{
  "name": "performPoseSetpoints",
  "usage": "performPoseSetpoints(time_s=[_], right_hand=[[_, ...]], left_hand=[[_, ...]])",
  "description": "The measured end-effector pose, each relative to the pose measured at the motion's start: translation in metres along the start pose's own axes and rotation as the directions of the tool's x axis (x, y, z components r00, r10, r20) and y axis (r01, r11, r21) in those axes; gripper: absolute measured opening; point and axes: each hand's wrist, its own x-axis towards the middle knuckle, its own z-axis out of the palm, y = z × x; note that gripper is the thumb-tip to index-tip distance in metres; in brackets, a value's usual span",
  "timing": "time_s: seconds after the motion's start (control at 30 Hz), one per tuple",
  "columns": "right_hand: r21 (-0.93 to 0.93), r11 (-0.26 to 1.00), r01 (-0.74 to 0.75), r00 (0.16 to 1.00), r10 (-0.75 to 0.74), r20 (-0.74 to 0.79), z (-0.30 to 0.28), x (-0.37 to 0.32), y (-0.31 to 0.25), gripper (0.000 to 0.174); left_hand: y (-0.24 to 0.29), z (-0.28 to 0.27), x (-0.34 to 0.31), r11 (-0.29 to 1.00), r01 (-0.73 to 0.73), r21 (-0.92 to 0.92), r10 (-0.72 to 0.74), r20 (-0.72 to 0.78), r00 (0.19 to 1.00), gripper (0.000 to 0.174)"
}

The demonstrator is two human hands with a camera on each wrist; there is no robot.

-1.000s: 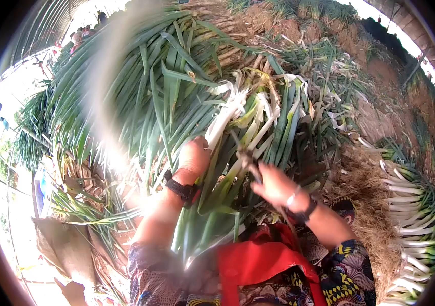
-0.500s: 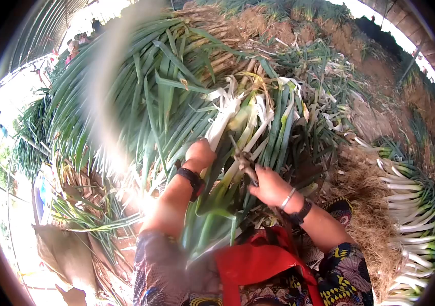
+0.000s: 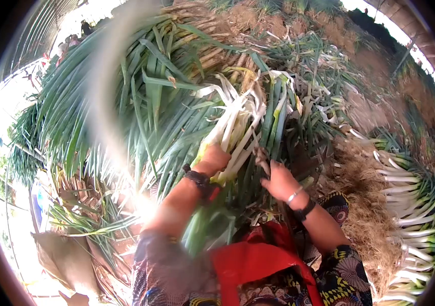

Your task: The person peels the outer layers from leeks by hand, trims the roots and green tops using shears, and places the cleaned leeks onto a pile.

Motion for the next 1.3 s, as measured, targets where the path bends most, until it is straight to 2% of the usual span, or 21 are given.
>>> performPoseSetpoints(time_s=[0.03,0.1,0.27,0.33,0.4,0.47,0.57,0.67,0.7,0.8,0.83,0.87,0.9,0.97,1.0,1.03,1.07,1.1,1.13,1.2,1.3], right_hand=[[0.039,0.985,-0.168,0.986,0.168,0.014,0.004,0.014,0.009,0.056],[0.044,0.977,-0.207,0.978,0.207,0.013,0.006,0.041,0.025,0.056],[-0.046,0.947,-0.316,0.948,0.314,-0.053,0.044,0.064,0.053,0.064],[-0.069,0.961,-0.267,0.963,0.263,-0.063,0.057,0.049,0.049,0.068],[-0.085,0.981,-0.173,0.985,0.174,0.005,0.04,0.026,0.022,0.075],[-0.025,0.977,-0.214,0.977,0.213,-0.029,0.053,0.015,0.026,0.075],[0.041,0.999,0.028,0.984,-0.02,-0.178,0.07,-0.002,0.027,0.068],[-0.074,0.997,-0.009,0.918,0.038,0.394,0.033,0.015,0.028,0.066],[-0.164,0.986,0.004,0.903,0.067,0.425,-0.003,0.021,0.015,0.065],[0.174,0.985,-0.012,0.996,-0.005,0.094,-0.053,0.055,0.009,0.036],[0.061,0.961,0.269,0.902,-0.229,-0.365,-0.035,0.078,0.033,0.031],[0.218,0.974,0.067,0.977,-0.02,-0.213,-0.053,0.091,0.011,0.035],[0.044,0.976,0.212,0.903,-0.179,-0.39,-0.062,0.095,-0.015,0.043],[-0.083,0.94,0.33,0.86,-0.336,-0.385,-0.062,0.112,-0.051,0.045],[-0.143,0.911,0.386,0.831,-0.411,-0.376,-0.057,0.121,-0.065,0.046],[-0.234,0.898,0.374,0.825,-0.437,-0.358,-0.039,0.135,-0.068,0.05],[-0.32,0.876,0.36,0.819,-0.461,-0.342,-0.031,0.141,-0.088,0.055],[-0.422,0.883,0.206,0.978,-0.175,0.111,-0.036,0.137,-0.099,0.062],[-0.397,0.899,0.188,0.976,-0.127,0.174,-0.037,0.133,-0.109,0.063],[-0.361,0.921,0.149,0.951,-0.033,0.307,-0.032,0.126,-0.12,0.064],[-0.234,0.905,0.356,0.924,-0.303,0.234,-0.017,0.12,-0.088,0.065]], left_hand=[[0.009,0.007,-0.005,0.994,-0.02,0.109,0.028,-0.071,0.997,0.05],[0.036,0.015,-0.03,0.958,0.028,0.285,0.039,-0.224,0.974,0.054],[0.032,0.038,-0.019,0.946,0.077,0.316,-0.013,-0.199,0.98,0.053],[0.016,0.041,-0.005,0.949,0.04,0.313,0.017,-0.178,0.984,0.053],[0.014,0.01,-0.006,0.949,-0.134,0.284,0.165,-0.09,0.982,0.067],[0.005,-0.023,-0.016,0.915,-0.397,0.074,0.404,-0.193,0.894,0.068],[0.037,-0.089,-0.09,0.985,-0.168,0.025,0.17,-0.102,0.98,0.062],[0.0,-0.115,-0.112,0.985,-0.142,0.095,0.154,-0.125,0.98,0.056],[-0.016,-0.115,-0.118,0.984,-0.145,0.108,0.158,-0.129,0.979,0.055],[-0.039,-0.107,-0.151,0.955,-0.174,0.24,0.208,-0.12,0.971,0.056],[-0.037,-0.105,-0.162,0.975,-0.125,0.182,0.147,-0.111,0.983,0.057],[-0.029,-0.103,-0.175,0.99,-0.072,0.124,0.085,-0.101,0.991,0.057],[-0.023,-0.1,-0.184,0.998,-0.018,0.066,0.024,-0.092,0.995,0.058],[-0.023,-0.086,-0.198,0.993,-0.023,0.118,0.03,-0.059,0.998,0.059],[-0.025,-0.08,-0.206,0.989,-0.024,0.146,0.031,-0.042,0.999,0.059],[-0.027,-0.074,-0.217,0.933,-0.255,0.254,0.273,-0.039,0.961,0.057],[-0.034,-0.071,-0.224,0.898,-0.315,0.309,0.342,-0.036,0.939,0.055],[-0.04,-0.068,-0.23,0.855,-0.37,0.364,0.409,-0.034,0.912,0.052],[-0.043,-0.068,-0.238,0.806,-0.419,0.418,0.473,-0.031,0.88,0.05],[-0.04,-0.078,-0.249,0.894,-0.282,0.349,0.31,-0.027,0.95,0.046],[-0.054,-0.08,-0.257,0.973,-0.105,0.207,0.123,-0.074,0.99,0.04]])
